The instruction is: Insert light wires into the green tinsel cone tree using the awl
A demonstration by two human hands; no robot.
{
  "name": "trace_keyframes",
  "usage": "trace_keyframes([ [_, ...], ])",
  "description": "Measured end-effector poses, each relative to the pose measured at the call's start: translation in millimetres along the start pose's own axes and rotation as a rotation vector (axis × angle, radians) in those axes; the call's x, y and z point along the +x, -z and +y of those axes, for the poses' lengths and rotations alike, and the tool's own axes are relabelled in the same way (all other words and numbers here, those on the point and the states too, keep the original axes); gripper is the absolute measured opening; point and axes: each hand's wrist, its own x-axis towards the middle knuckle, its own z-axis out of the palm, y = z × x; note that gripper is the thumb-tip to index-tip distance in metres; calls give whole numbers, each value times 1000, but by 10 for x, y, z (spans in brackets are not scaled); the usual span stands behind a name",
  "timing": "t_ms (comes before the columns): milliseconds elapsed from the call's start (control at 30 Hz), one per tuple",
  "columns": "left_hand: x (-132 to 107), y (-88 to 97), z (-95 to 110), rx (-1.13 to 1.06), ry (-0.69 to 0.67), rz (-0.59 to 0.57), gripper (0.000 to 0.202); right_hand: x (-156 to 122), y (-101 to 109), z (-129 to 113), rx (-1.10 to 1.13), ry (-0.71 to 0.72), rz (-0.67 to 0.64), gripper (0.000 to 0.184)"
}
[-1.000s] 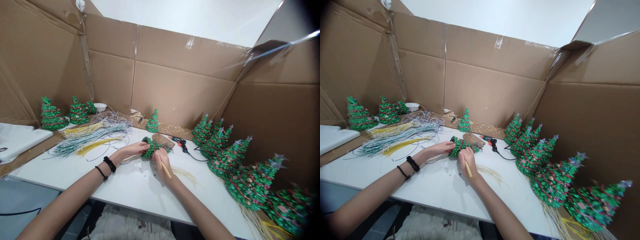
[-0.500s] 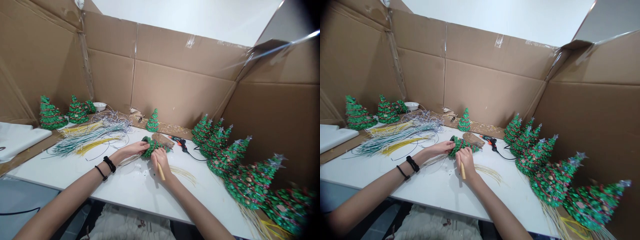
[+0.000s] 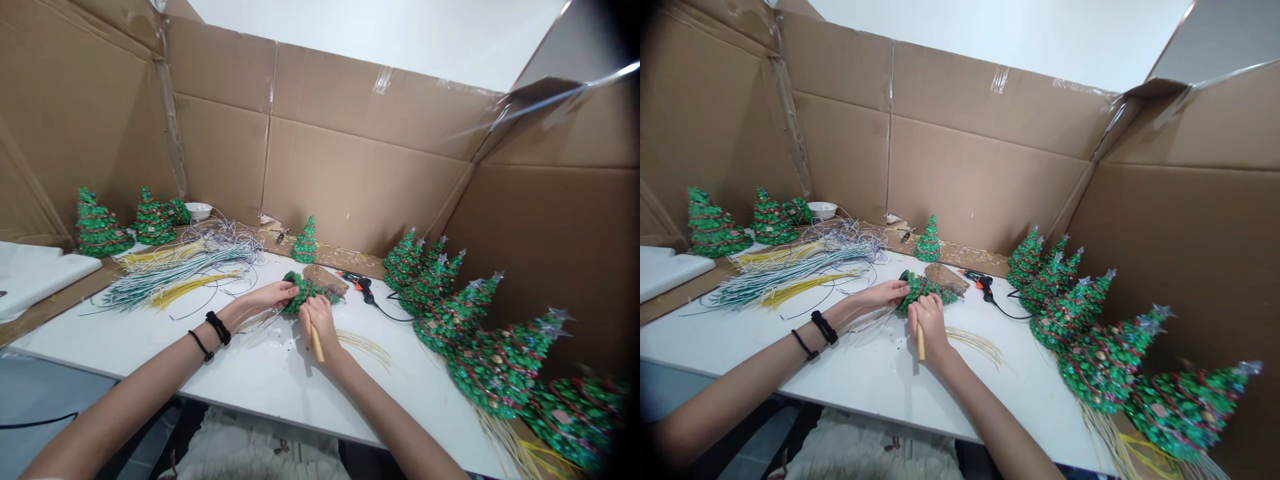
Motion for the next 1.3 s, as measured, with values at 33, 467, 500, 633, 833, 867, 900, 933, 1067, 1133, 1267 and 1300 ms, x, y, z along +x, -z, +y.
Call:
trace_keyframes([
  [33,0,-2,2,-7,2,1,45,-2,-9,-1,-5,0,8,32],
  [467,0,-19,6,-74,12,0,45,-12,-35,0,-15,-20,-14,30],
  [500,-1,-19,7,-78,12,0,45,-12,-35,1,-18,-18,-12,30],
  [633,-9,-20,25,-67,10,-5,45,-9,-37,0,-38,-8,-4,31],
  [833,-55,-29,150,150,0,7,49,-10,-36,-15,-54,-28,-12,30],
  [867,-65,-30,174,193,-3,10,49,-10,-29,-18,-58,-26,-17,30],
  [900,-75,-29,196,232,-5,11,49,-11,-21,-21,-64,-22,-22,29],
  [933,-81,-26,214,268,-7,11,50,-11,-10,-23,-70,-15,-29,29],
  [1067,-70,16,248,455,-56,40,49,-7,26,-28,-65,0,-52,27],
  [1133,-49,46,247,556,-115,92,49,-5,32,-27,-35,-16,-39,21],
  [1267,-33,75,244,629,-180,166,45,3,40,-9,6,-63,39,8],
  [1300,-41,73,251,638,-186,177,44,6,46,-2,12,-67,63,10],
])
